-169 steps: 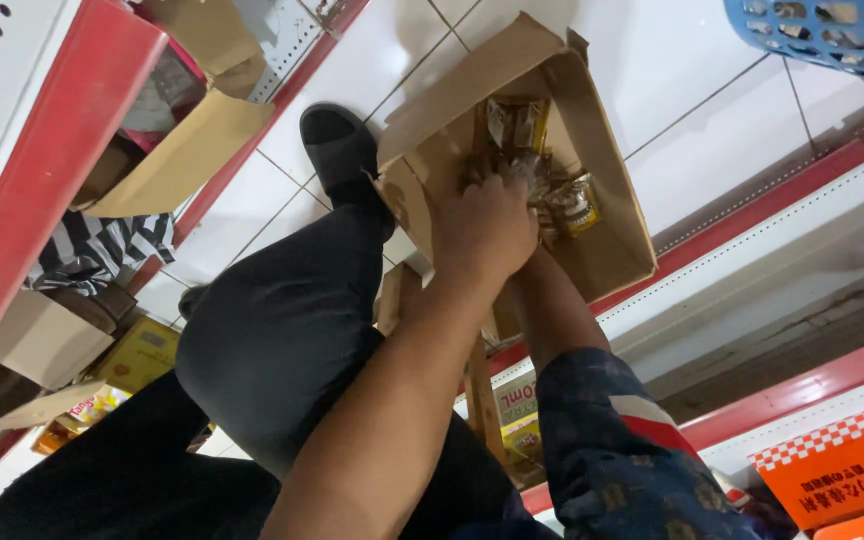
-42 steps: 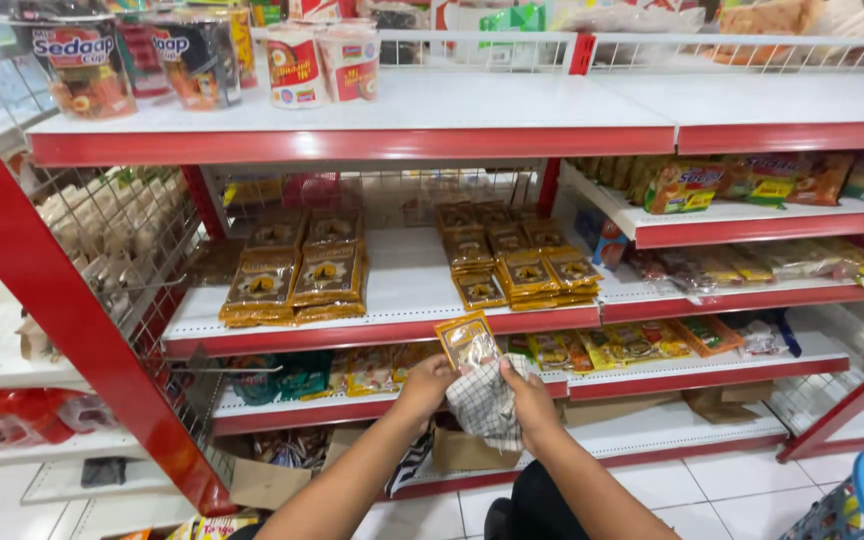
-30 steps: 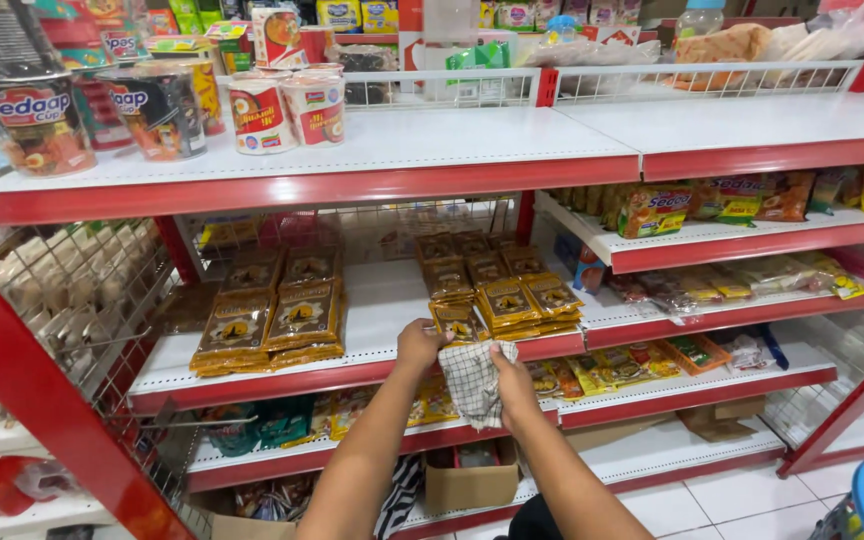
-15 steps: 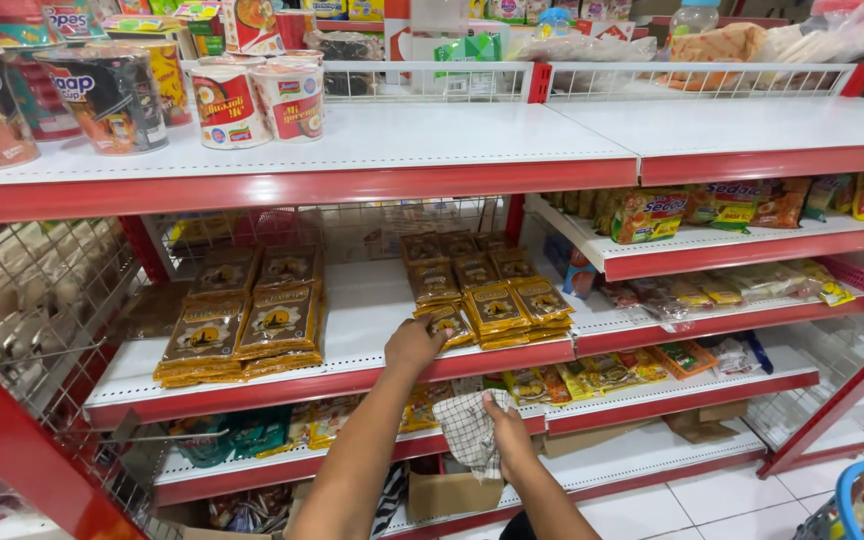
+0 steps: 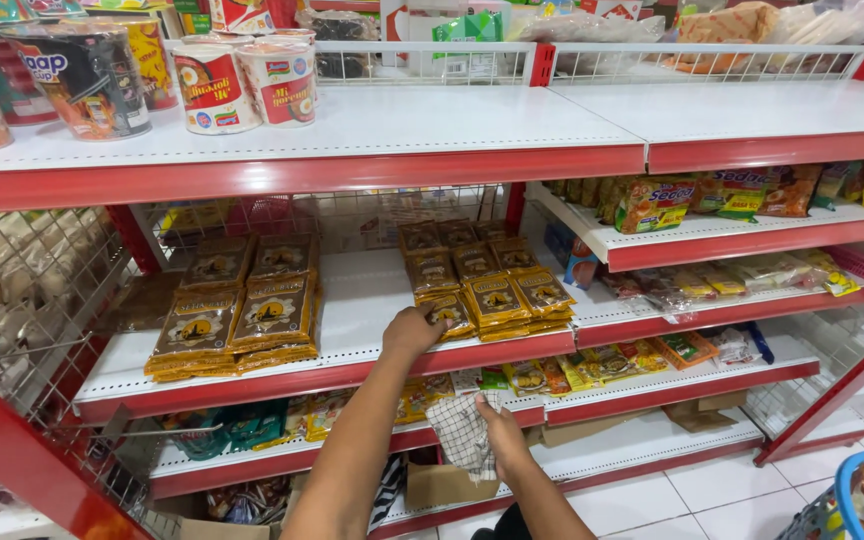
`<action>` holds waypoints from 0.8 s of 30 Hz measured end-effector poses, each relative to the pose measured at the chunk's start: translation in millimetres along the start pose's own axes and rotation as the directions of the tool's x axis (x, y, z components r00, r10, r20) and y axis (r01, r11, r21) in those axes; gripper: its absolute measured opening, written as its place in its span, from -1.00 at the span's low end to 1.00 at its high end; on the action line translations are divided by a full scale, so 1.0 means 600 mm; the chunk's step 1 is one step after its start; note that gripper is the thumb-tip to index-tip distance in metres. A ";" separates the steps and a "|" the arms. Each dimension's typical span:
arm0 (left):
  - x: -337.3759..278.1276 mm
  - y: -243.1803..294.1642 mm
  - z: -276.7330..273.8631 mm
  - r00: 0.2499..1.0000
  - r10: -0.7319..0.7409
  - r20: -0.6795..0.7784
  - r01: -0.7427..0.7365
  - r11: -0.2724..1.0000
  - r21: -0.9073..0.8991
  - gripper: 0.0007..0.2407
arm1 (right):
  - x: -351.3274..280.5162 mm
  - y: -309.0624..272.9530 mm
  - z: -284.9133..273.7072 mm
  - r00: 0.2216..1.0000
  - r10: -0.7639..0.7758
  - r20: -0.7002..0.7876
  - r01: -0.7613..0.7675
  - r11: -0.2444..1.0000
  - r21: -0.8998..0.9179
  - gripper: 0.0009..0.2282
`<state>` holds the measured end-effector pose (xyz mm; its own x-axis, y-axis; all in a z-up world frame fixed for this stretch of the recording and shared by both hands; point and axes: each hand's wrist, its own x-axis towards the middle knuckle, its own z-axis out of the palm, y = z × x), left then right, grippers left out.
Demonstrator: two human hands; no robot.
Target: Organizing and stocking small yellow packets on grocery store shelves.
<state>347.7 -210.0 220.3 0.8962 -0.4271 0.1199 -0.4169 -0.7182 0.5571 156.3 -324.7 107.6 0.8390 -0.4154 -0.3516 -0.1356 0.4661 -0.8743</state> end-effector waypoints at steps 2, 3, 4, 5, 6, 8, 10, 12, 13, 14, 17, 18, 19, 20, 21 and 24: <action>-0.009 0.006 -0.011 0.999 -0.028 0.031 0.029 0.999 -0.026 -0.42 | -0.010 -0.005 0.001 1.000 0.025 -0.005 -0.025 1.000 -0.001 -0.59; -0.010 0.005 -0.012 0.999 -0.028 0.033 0.028 0.999 -0.024 -0.42 | -0.011 -0.006 -0.001 1.000 0.026 -0.006 -0.026 1.000 0.001 -0.59; -0.011 0.005 -0.013 0.999 -0.020 0.036 0.021 1.000 -0.021 -0.42 | -0.012 -0.007 -0.002 1.000 0.023 0.016 -0.023 1.000 0.017 -0.59; -0.012 0.004 -0.014 0.999 -0.012 0.039 0.013 1.000 -0.018 -0.42 | -0.013 -0.008 -0.003 0.999 0.019 0.038 -0.020 0.999 0.032 -0.59; -0.013 0.005 -0.017 0.999 -0.012 0.040 0.013 1.000 -0.018 -0.42 | -0.011 -0.007 -0.005 0.999 0.020 0.037 -0.021 0.999 0.032 -0.59; -0.019 0.006 -0.020 0.999 -0.007 0.042 0.009 0.999 -0.043 -0.41 | -0.008 -0.004 -0.009 1.000 -0.026 0.001 0.026 1.000 -0.015 -0.63; -0.014 0.007 -0.013 0.999 -0.017 0.036 0.018 1.000 -0.021 -0.40 | 0.014 0.009 -0.017 0.984 -0.178 0.017 0.176 0.949 -0.261 -0.63; -0.009 0.004 -0.004 0.999 -0.029 0.031 0.029 1.000 0.000 -0.39 | 0.000 -0.007 -0.009 0.947 -0.314 0.069 0.307 0.817 -0.488 -0.61; -0.006 0.001 0.001 1.000 -0.020 0.012 0.020 1.000 -0.009 -0.40 | -0.024 -0.028 0.004 0.761 -0.591 0.267 0.602 0.491 -0.629 -0.66; -0.003 -0.003 0.007 1.000 -0.011 -0.007 0.011 1.000 -0.017 -0.40 | -0.048 -0.050 0.016 0.483 -0.713 0.509 0.763 0.057 -0.643 -0.70; -0.003 -0.002 0.004 1.000 -0.021 0.000 0.021 0.999 -0.025 -0.39 | -0.069 -0.112 0.057 0.724 -0.510 0.464 0.556 0.035 -0.830 -0.68; -0.005 -0.001 0.004 1.000 -0.022 0.003 0.022 0.999 -0.024 -0.39 | -0.062 -0.119 0.060 0.726 -0.509 0.462 0.555 0.038 -0.831 -0.68; -0.006 0.000 0.003 1.000 -0.022 0.000 0.022 0.999 -0.026 -0.39 | -0.055 -0.127 0.064 0.737 -0.474 0.482 0.531 -0.036 -0.847 -0.67; -0.007 0.000 0.001 1.000 -0.021 -0.004 0.021 0.999 -0.028 -0.38 | -0.048 -0.136 0.069 0.748 -0.437 0.499 0.506 -0.110 -0.855 -0.65; -0.008 0.002 -0.001 1.000 -0.022 -0.006 0.021 0.999 -0.027 -0.38 | -0.038 -0.136 0.069 0.747 -0.438 0.500 0.508 -0.111 -0.854 -0.65; -0.010 0.002 -0.005 1.000 -0.029 0.013 0.029 0.999 -0.016 -0.40 | -0.022 -0.144 0.073 0.759 -0.382 0.528 0.474 -0.233 -0.849 -0.70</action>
<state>342.4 -206.7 222.8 0.9057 -0.4136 0.0933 -0.3885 -0.7215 0.5731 180.1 -325.3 202.4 0.9665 -0.0806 0.2437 -0.0184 -0.9687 -0.2475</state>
